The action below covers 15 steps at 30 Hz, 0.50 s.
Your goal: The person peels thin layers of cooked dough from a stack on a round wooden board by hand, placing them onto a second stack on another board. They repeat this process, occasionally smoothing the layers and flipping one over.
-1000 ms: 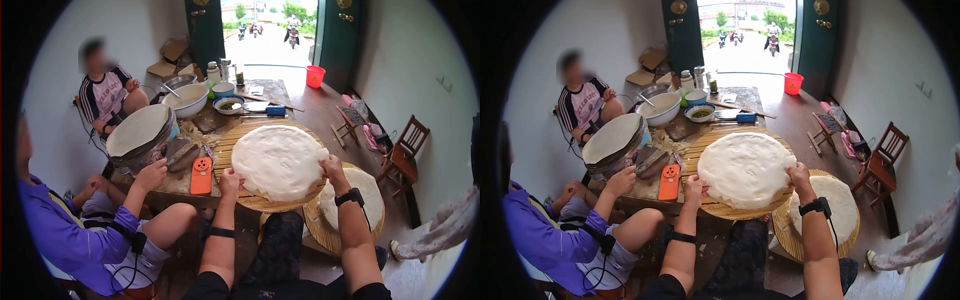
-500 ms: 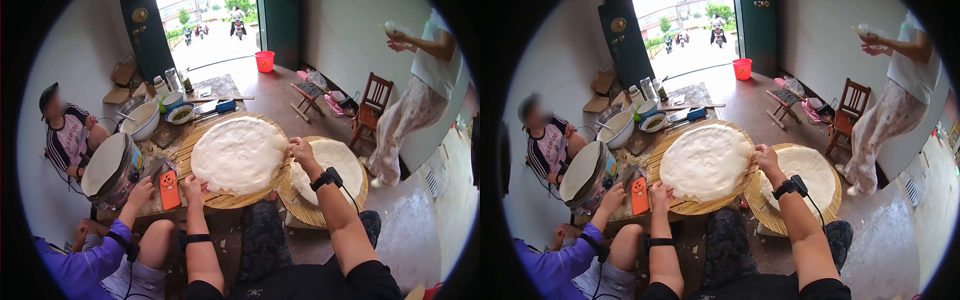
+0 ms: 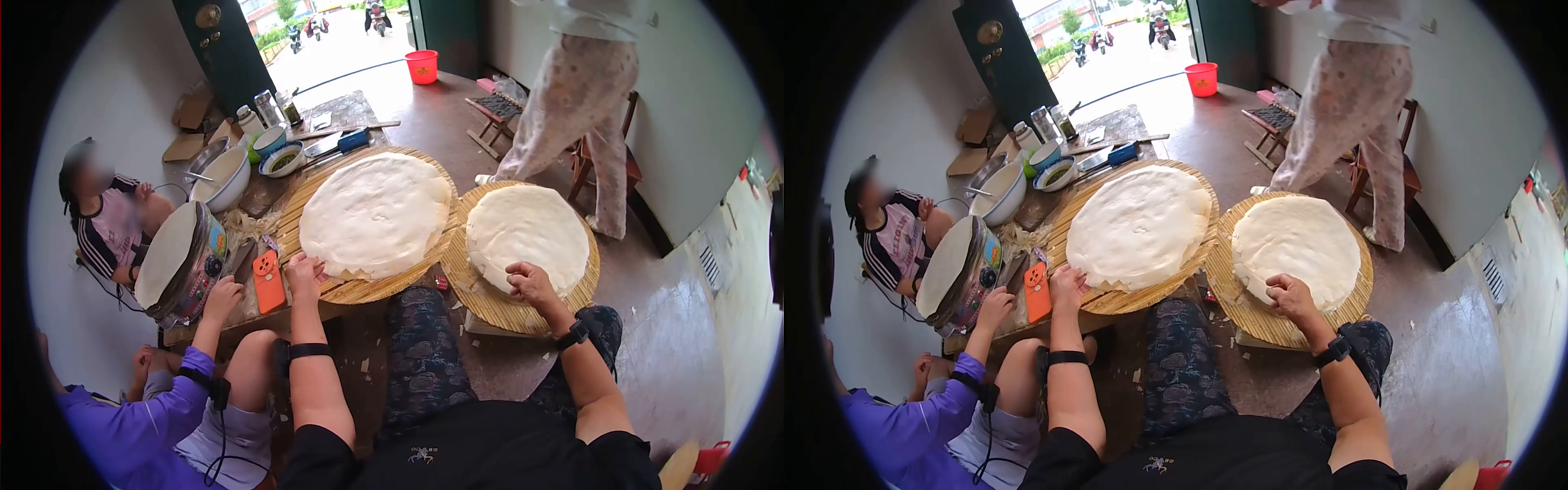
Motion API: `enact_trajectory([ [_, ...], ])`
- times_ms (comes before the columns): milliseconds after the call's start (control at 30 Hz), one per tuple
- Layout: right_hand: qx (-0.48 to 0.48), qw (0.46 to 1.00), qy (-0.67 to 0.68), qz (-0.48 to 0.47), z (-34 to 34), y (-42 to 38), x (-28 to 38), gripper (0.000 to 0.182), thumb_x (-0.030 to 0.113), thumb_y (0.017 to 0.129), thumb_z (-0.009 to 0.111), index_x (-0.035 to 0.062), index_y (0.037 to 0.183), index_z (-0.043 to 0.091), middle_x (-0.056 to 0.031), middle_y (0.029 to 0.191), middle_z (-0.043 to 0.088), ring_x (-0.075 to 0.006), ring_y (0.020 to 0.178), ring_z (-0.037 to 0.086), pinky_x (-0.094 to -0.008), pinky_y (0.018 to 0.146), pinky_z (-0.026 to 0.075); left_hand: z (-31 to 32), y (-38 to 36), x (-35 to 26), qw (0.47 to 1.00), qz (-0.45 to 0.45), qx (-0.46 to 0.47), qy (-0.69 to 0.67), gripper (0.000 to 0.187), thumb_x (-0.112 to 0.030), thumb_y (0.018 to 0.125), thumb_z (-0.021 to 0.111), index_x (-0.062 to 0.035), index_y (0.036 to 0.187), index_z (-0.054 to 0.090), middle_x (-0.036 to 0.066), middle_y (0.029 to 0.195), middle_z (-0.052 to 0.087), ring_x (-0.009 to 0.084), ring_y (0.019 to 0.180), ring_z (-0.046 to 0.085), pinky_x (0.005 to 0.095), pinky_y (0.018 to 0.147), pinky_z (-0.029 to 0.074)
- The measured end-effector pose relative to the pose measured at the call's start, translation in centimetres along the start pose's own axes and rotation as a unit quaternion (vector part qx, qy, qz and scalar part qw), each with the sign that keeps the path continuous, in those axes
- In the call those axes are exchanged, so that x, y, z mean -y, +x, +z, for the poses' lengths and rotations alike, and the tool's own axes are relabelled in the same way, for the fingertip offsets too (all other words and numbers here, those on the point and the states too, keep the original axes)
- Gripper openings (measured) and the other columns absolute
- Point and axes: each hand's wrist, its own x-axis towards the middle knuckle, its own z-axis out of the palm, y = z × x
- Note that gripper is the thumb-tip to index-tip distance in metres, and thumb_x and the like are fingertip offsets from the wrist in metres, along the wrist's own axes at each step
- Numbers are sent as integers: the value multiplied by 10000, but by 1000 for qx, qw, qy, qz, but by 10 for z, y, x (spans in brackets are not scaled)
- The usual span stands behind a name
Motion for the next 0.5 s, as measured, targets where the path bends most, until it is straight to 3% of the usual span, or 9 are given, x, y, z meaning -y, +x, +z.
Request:
enact_trajectory([
  [67,-7,1000,15,18,-8,-6,-14,256,128,792,584,13,1021,598,-38,743,593,-89,578,550,-226,487,434,-1,2,1,1000,2,0,-9,275,-16,811,516,4,1085,492,63,783,576,131,602,541,285,498,483],
  [167,-6,999,35,38,-16,-14,-25,255,129,789,587,10,1014,599,-40,741,596,-86,583,553,-228,483,432,-2,5,5,1000,7,-2,-16,285,-11,808,525,12,1089,486,70,799,575,134,617,543,282,513,486],
  [367,10,1000,-9,-1,-19,-23,-23,224,90,792,581,-35,977,598,-59,755,604,-109,587,554,-242,566,467,1,3,4,999,19,-36,-8,343,-7,805,544,32,1129,437,102,829,575,169,629,550,311,498,457],
  [433,29,999,-14,-3,-20,-23,-25,223,87,787,591,-37,971,599,-58,741,604,-104,587,552,-242,559,465,2,2,3,999,10,-46,-2,340,-6,802,549,29,1121,440,113,836,580,173,619,553,304,506,459],
  [467,45,999,-26,-4,-21,-20,-31,229,113,810,564,8,1013,586,-22,734,581,-74,592,544,-209,473,420,0,6,6,999,21,-32,-7,340,-6,799,554,29,1117,439,117,836,583,178,609,555,300,511,459],
  [500,43,999,-22,-10,-22,-19,-34,229,113,810,564,8,1013,586,-22,734,581,-74,592,544,-209,473,420,-1,8,8,999,28,-29,-7,340,-6,799,554,29,1117,439,117,836,583,178,609,555,300,511,459],
])
